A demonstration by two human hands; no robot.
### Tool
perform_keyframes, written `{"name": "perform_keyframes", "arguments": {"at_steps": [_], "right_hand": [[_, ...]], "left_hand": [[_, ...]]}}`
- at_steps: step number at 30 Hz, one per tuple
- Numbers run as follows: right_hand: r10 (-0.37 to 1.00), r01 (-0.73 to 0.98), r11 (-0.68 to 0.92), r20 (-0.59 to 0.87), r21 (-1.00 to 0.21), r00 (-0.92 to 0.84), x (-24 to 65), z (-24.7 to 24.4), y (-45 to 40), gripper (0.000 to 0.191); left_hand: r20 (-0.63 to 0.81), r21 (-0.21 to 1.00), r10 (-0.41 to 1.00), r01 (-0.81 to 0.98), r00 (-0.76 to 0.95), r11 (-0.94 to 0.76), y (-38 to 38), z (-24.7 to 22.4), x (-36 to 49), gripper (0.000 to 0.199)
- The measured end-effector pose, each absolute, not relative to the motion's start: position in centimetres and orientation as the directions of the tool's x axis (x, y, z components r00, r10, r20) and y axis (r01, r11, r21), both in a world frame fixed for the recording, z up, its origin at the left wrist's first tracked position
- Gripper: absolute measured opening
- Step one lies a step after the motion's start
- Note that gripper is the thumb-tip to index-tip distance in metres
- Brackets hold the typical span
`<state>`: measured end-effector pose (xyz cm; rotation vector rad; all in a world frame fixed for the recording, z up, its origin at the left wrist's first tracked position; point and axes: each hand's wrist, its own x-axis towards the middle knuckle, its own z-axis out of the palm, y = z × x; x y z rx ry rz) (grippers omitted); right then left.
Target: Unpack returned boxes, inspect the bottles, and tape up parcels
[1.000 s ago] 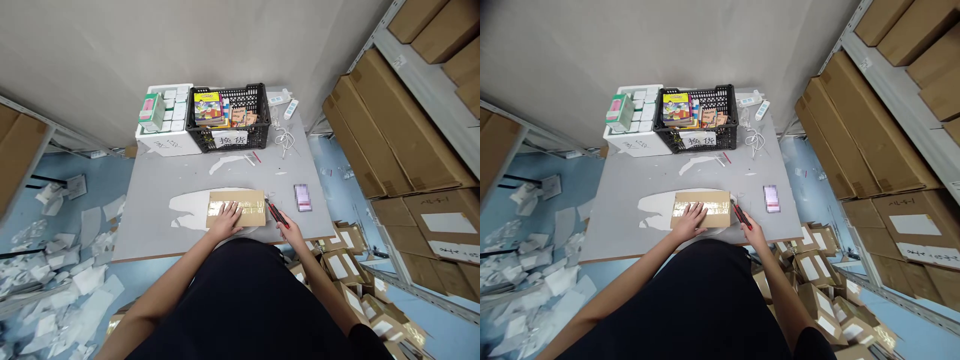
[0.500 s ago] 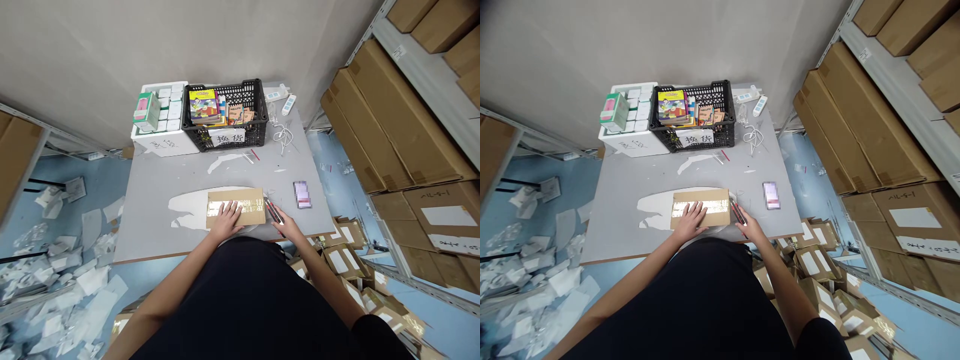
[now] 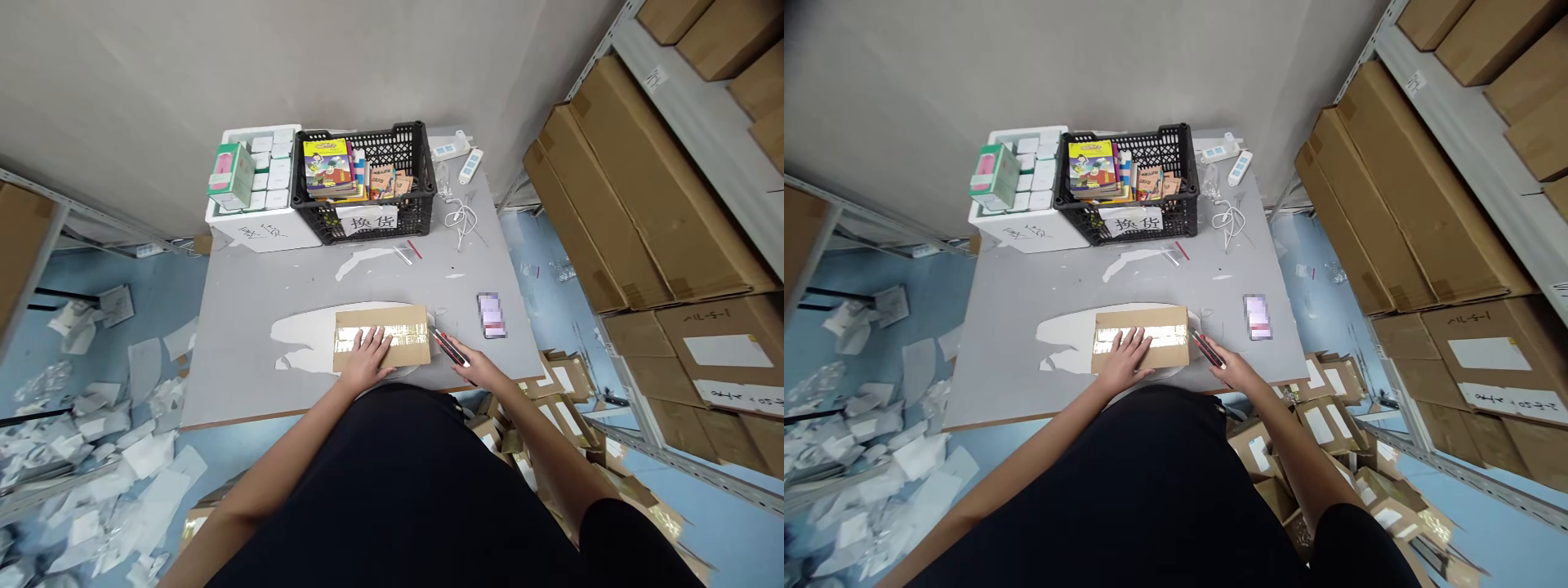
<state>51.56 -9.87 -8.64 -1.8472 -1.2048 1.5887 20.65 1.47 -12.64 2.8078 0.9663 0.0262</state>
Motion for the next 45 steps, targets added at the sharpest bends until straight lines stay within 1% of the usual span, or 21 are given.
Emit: {"name": "perform_keyframes", "arguments": {"at_steps": [5, 10, 12, 18, 22, 28, 33, 35, 37, 39, 42, 45], "right_hand": [[0.805, 0.257, -0.564, -0.592, -0.785, -0.04, 51.5, -9.2, -10.9, 0.083], [0.805, 0.1, -0.589, -0.593, -0.802, -0.025, 51.5, -9.1, -11.1, 0.085], [0.8, 0.071, -0.597, -0.599, -0.799, -0.022, 51.5, -9.0, -11.2, 0.085], [0.856, 0.127, -0.512, -0.516, -0.85, -0.002, 51.3, -8.8, -12.0, 0.08], [0.826, 0.153, -0.555, -0.563, -0.818, -0.019, 51.1, -9.1, -12.6, 0.082], [0.824, 0.123, -0.561, -0.567, -0.819, -0.016, 50.5, -8.7, -13.6, 0.08], [0.815, 0.083, -0.579, -0.576, -0.811, 0.058, 49.7, -9.3, -15.0, 0.077], [0.812, 0.012, -0.574, -0.567, -0.819, 0.135, 49.6, -10.0, -15.6, 0.079], [0.794, -0.103, -0.554, -0.561, -0.826, 0.233, 49.5, -10.7, -15.9, 0.08], [0.757, -0.228, -0.534, -0.581, -0.814, 0.3, 48.8, -11.3, -15.6, 0.071], [0.71, -0.391, -0.518, -0.637, -0.761, 0.3, 46.8, -11.9, -14.3, 0.054], [0.704, -0.484, -0.496, -0.66, -0.721, 0.262, 44.4, -12.3, -12.3, 0.051]], "left_hand": [[-0.049, 0.186, 0.612, 0.609, 0.79, -0.771, 1.5, -12.7, 20.6, 0.078], [-0.063, 0.216, 0.617, 0.614, 0.784, -0.759, 1.6, -12.8, 20.7, 0.079], [-0.067, 0.217, 0.62, 0.618, 0.782, -0.756, 1.6, -12.8, 20.7, 0.079], [-0.072, 0.212, 0.62, 0.619, 0.781, -0.756, 1.6, -12.9, 20.7, 0.079], [-0.071, 0.208, 0.618, 0.617, 0.783, -0.759, 1.6, -12.9, 20.7, 0.08], [-0.073, 0.19, 0.613, 0.615, 0.787, -0.766, 1.6, -12.9, 20.7, 0.08], [-0.061, 0.214, 0.609, 0.606, 0.791, -0.766, 1.6, -12.5, 20.6, 0.08], [-0.061, 0.248, 0.61, 0.604, 0.79, -0.757, 1.6, -12.3, 20.5, 0.08], [-0.061, 0.296, 0.612, 0.6, 0.788, -0.743, 1.6, -11.9, 20.4, 0.081], [-0.048, 0.346, 0.63, 0.604, 0.775, -0.718, 2.1, -11.7, 20.1, 0.08], [-0.021, 0.387, 0.721, 0.671, 0.692, -0.633, 3.9, -11.6, 19.4, 0.071], [-0.047, 0.368, 0.838, 0.79, 0.543, -0.491, 6.7, -11.8, 18.5, 0.067]]}}
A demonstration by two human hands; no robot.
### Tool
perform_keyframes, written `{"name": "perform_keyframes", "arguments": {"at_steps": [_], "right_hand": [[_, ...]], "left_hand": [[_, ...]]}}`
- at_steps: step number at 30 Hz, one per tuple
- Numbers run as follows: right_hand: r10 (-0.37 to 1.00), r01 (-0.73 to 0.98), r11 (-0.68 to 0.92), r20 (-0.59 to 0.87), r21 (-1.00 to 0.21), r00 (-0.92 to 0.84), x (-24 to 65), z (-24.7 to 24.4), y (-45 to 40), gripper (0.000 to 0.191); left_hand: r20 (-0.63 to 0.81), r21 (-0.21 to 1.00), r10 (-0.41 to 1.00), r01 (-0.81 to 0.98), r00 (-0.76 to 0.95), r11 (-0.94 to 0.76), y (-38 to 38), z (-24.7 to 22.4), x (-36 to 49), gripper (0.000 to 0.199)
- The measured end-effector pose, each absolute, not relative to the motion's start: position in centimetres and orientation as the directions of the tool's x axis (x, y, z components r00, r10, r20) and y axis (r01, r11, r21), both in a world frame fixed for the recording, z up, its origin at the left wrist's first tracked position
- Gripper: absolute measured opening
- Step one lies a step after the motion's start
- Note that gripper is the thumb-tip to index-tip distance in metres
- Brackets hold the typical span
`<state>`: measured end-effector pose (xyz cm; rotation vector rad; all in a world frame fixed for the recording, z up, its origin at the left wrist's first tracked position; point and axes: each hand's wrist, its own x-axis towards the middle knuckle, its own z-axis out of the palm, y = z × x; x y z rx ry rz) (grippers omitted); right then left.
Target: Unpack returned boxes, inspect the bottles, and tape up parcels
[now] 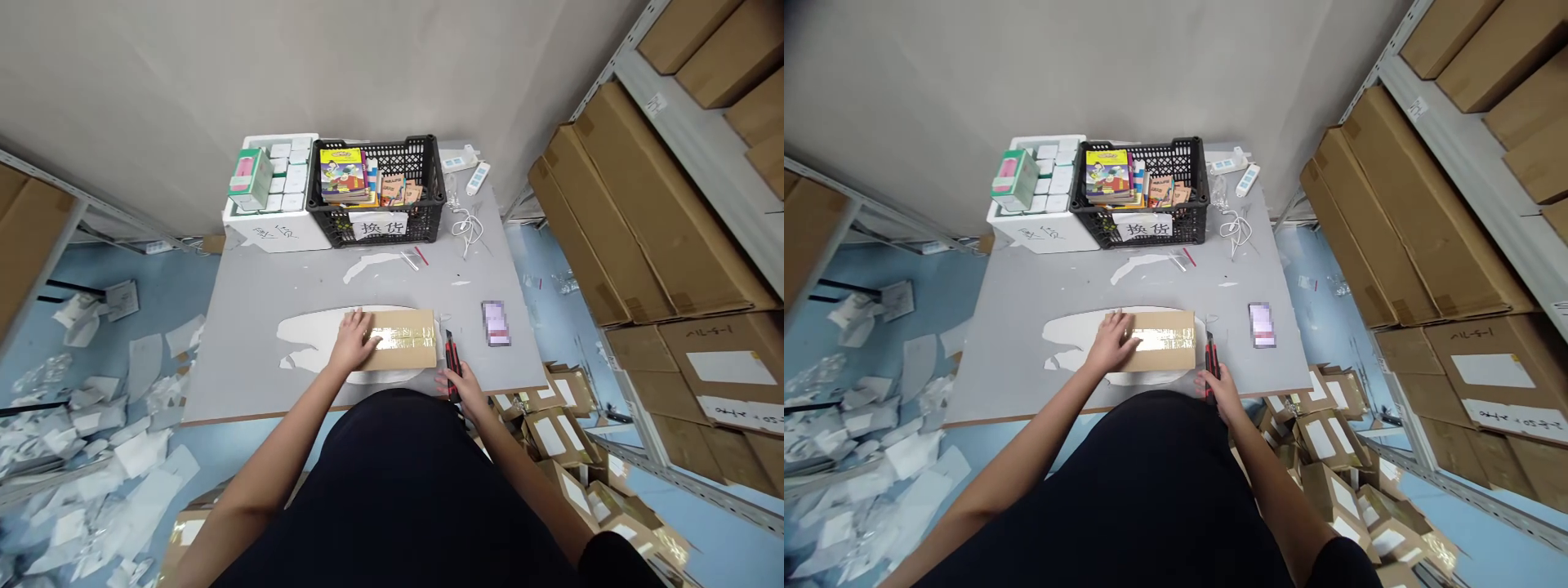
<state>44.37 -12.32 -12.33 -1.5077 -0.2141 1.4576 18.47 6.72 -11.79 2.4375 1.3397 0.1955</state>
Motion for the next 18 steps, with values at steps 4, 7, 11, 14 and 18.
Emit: {"name": "perform_keyframes", "arguments": {"at_steps": [4, 7, 11, 14, 18], "right_hand": [[0.717, -0.488, -0.403, -0.599, -0.774, 0.357, 42.7, -13.0, -9.7, 0.053], [0.724, -0.413, -0.354, -0.525, -0.839, 0.447, 42.7, -13.6, -7.4, 0.051], [0.769, -0.325, -0.334, -0.455, -0.885, 0.449, 42.8, -13.5, -2.6, 0.048], [0.826, -0.301, -0.333, -0.43, -0.894, 0.365, 42.4, -12.8, 2.1, 0.04], [0.866, -0.299, -0.328, -0.412, -0.896, 0.283, 41.9, -11.8, 5.9, 0.034]], "left_hand": [[-0.093, 0.377, 0.884, 0.838, 0.457, -0.394, 9.5, -11.9, 17.1, 0.068], [-0.093, 0.425, 0.902, 0.836, 0.422, -0.347, 9.2, -11.7, 16.1, 0.07], [-0.148, 0.422, 0.941, 0.88, 0.305, -0.219, 6.3, -11.5, 15.3, 0.066], [-0.215, 0.432, 0.944, 0.891, 0.252, -0.14, 3.3, -11.7, 15.4, 0.06], [-0.344, 0.534, 0.906, 0.845, 0.246, -0.027, 1.3, -12.3, 15.7, 0.055]]}}
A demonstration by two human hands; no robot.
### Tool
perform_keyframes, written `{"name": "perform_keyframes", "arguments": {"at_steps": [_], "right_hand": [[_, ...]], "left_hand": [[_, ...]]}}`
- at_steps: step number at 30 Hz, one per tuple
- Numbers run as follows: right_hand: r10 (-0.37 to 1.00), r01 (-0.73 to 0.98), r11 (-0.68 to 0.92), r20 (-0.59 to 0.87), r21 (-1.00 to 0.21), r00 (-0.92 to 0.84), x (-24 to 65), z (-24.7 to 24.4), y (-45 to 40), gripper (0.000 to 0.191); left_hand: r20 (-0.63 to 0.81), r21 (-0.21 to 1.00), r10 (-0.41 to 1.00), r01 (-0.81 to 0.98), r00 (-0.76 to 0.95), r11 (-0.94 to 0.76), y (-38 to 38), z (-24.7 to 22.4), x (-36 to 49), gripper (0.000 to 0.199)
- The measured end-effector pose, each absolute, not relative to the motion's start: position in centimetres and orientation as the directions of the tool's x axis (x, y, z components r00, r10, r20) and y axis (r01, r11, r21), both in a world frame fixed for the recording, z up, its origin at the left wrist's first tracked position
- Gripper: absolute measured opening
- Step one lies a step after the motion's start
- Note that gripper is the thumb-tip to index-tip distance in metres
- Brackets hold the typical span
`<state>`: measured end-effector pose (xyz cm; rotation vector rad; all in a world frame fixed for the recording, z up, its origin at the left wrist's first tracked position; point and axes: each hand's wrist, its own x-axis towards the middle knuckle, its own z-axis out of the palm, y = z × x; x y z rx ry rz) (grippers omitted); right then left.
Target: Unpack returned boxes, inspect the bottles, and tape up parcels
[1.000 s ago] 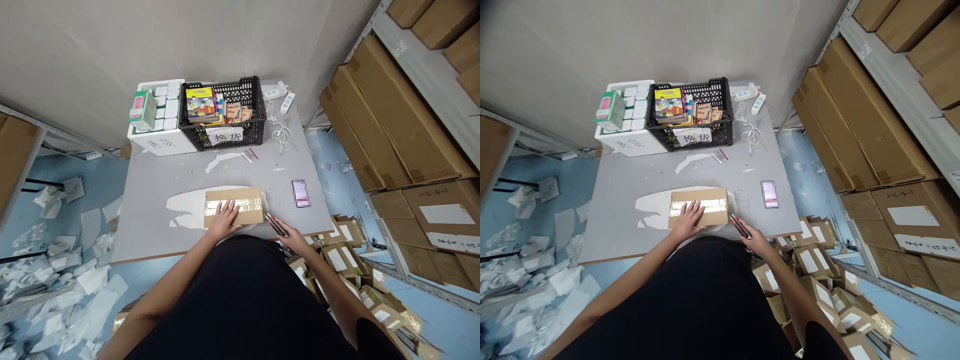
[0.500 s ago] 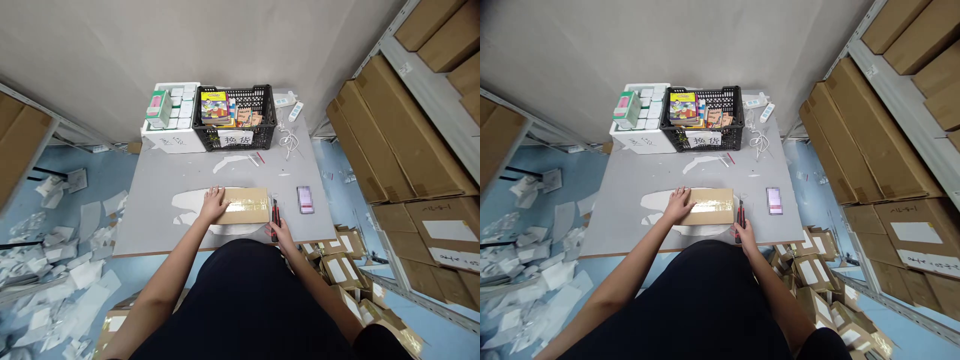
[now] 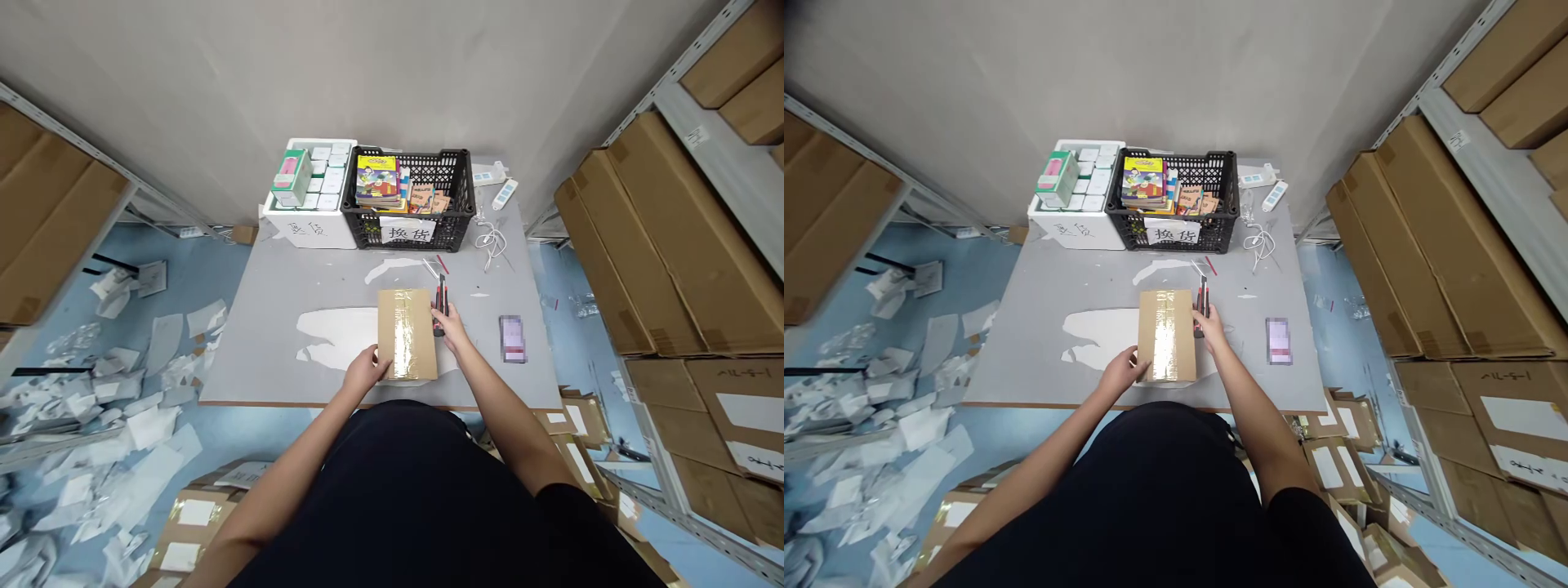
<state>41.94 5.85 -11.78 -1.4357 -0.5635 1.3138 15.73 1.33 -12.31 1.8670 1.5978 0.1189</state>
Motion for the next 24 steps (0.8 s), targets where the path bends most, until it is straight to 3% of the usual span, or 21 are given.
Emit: {"name": "perform_keyframes", "arguments": {"at_steps": [4, 8, 12, 16, 21, 24], "right_hand": [[0.825, -0.283, -0.344, -0.433, -0.895, 0.363, 42.1, -12.1, 2.5, 0.041], [0.708, -0.383, -0.422, -0.563, -0.822, 0.426, 41.6, -13.2, -5.5, 0.054], [0.672, -0.56, -0.45, -0.677, -0.696, 0.301, 39.6, -13.7, -10.0, 0.053], [0.696, -0.611, -0.302, -0.607, -0.731, 0.382, 38.9, -13.5, -8.9, 0.051], [0.698, -0.474, -0.171, -0.446, -0.864, 0.56, 42.1, -13.7, -4.5, 0.044], [0.758, -0.393, -0.189, -0.388, -0.9, 0.524, 44.4, -13.7, -1.0, 0.043]], "left_hand": [[-0.269, 0.615, 0.945, 0.788, 0.188, 0.018, 4.3, -12.7, 15.6, 0.07], [-0.105, 0.598, 0.952, 0.783, 0.289, -0.171, 10.9, -12.7, 16.3, 0.077], [-0.165, 0.586, 0.876, 0.759, 0.453, -0.282, 16.1, -12.4, 18.0, 0.08], [-0.188, 0.556, 0.891, 0.793, 0.413, -0.25, 16.2, -11.7, 18.1, 0.078], [-0.232, 0.391, 0.953, 0.916, 0.196, -0.094, 10.1, -10.6, 15.6, 0.078], [-0.3, 0.348, 0.936, 0.935, 0.184, -0.072, 5.3, -10.6, 14.6, 0.085]]}}
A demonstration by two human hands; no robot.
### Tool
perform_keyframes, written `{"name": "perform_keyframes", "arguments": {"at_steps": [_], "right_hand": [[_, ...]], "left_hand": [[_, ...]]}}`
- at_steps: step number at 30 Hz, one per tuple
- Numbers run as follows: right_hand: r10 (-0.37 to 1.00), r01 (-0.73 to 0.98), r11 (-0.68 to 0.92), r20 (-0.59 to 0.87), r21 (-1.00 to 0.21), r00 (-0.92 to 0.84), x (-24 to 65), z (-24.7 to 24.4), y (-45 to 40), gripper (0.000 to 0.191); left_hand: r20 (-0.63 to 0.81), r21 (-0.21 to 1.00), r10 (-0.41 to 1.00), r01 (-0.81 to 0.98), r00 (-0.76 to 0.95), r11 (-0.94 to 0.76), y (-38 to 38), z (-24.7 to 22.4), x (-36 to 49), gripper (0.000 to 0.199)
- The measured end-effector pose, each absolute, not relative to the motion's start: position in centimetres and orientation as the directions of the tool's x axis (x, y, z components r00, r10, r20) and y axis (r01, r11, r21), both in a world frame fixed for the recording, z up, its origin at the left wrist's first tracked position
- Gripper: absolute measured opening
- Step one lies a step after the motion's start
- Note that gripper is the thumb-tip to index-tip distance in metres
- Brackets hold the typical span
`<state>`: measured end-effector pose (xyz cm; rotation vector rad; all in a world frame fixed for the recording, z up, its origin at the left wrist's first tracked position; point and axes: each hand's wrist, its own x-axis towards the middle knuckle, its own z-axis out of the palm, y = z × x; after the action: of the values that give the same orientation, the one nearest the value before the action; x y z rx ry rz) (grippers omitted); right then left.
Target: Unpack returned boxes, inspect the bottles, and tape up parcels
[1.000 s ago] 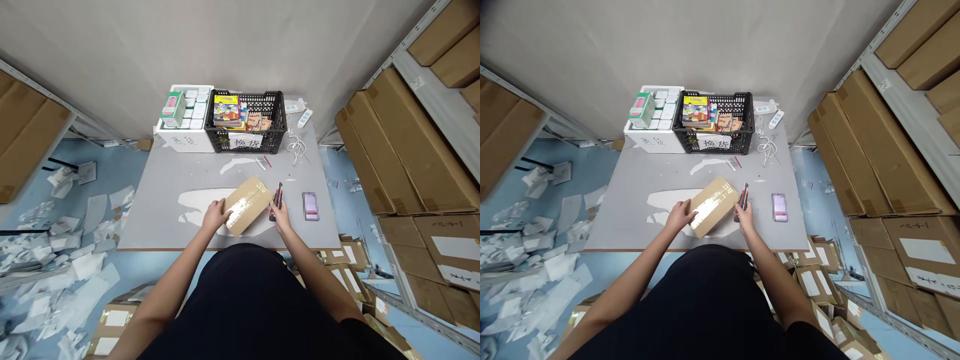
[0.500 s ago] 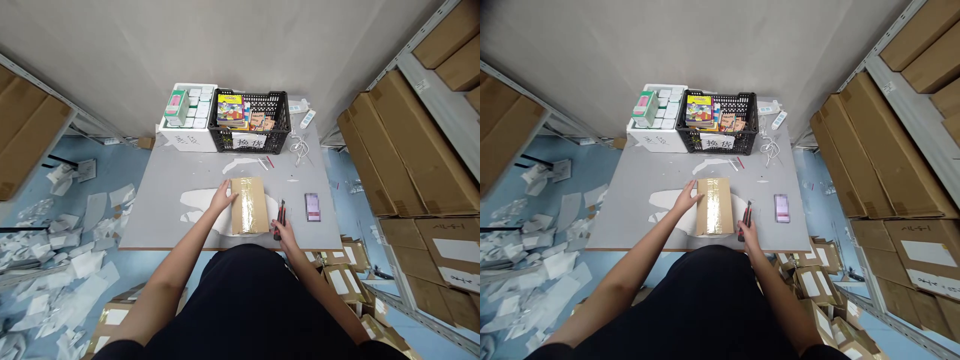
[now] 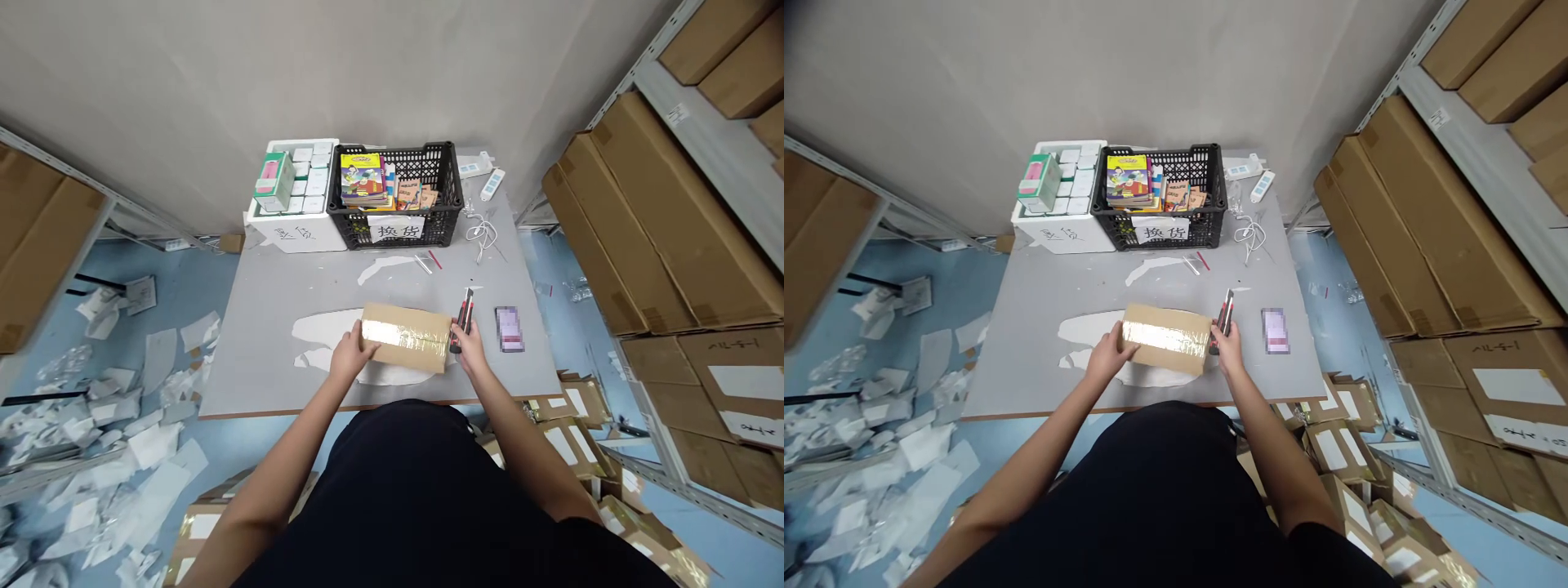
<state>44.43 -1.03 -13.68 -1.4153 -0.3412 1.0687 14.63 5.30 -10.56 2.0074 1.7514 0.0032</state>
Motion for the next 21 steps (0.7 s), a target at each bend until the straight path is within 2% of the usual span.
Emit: {"name": "perform_keyframes", "arguments": {"at_steps": [2, 4, 6, 8, 10, 13, 21], "right_hand": [[0.806, -0.329, -0.231, -0.37, -0.916, 0.462, 45.7, -13.5, 1.0, 0.043], [0.831, -0.255, -0.269, -0.357, -0.929, 0.425, 46.8, -13.3, 2.1, 0.045], [0.837, -0.175, -0.313, -0.358, -0.934, 0.413, 47.5, -13.0, 1.9, 0.048], [0.843, -0.096, -0.36, -0.368, -0.928, 0.392, 48.1, -12.8, 0.3, 0.056], [0.856, -0.029, -0.397, -0.381, -0.917, 0.349, 48.3, -12.7, -2.1, 0.067], [0.864, 0.045, -0.447, -0.419, -0.893, 0.28, 48.1, -12.5, -5.7, 0.078], [0.864, 0.109, -0.492, -0.47, -0.864, 0.177, 48.4, -11.5, -8.6, 0.076]], "left_hand": [[-0.309, 0.333, 0.934, 0.94, 0.179, -0.07, 2.7, -10.7, 14.5, 0.087], [-0.225, 0.307, 0.956, 0.945, 0.19, -0.115, 1.2, -10.9, 14.7, 0.086], [-0.093, 0.273, 0.955, 0.929, 0.283, -0.249, 0.8, -11.0, 14.9, 0.084], [-0.008, 0.232, 0.894, 0.871, 0.447, -0.433, 1.1, -11.0, 15.4, 0.08], [-0.008, 0.206, 0.797, 0.781, 0.604, -0.59, 1.7, -11.1, 16.0, 0.076], [-0.06, 0.188, 0.684, 0.681, 0.727, -0.708, 2.5, -11.2, 17.4, 0.077], [-0.06, 0.114, 0.605, 0.608, 0.794, -0.786, 2.8, -12.1, 19.2, 0.081]]}}
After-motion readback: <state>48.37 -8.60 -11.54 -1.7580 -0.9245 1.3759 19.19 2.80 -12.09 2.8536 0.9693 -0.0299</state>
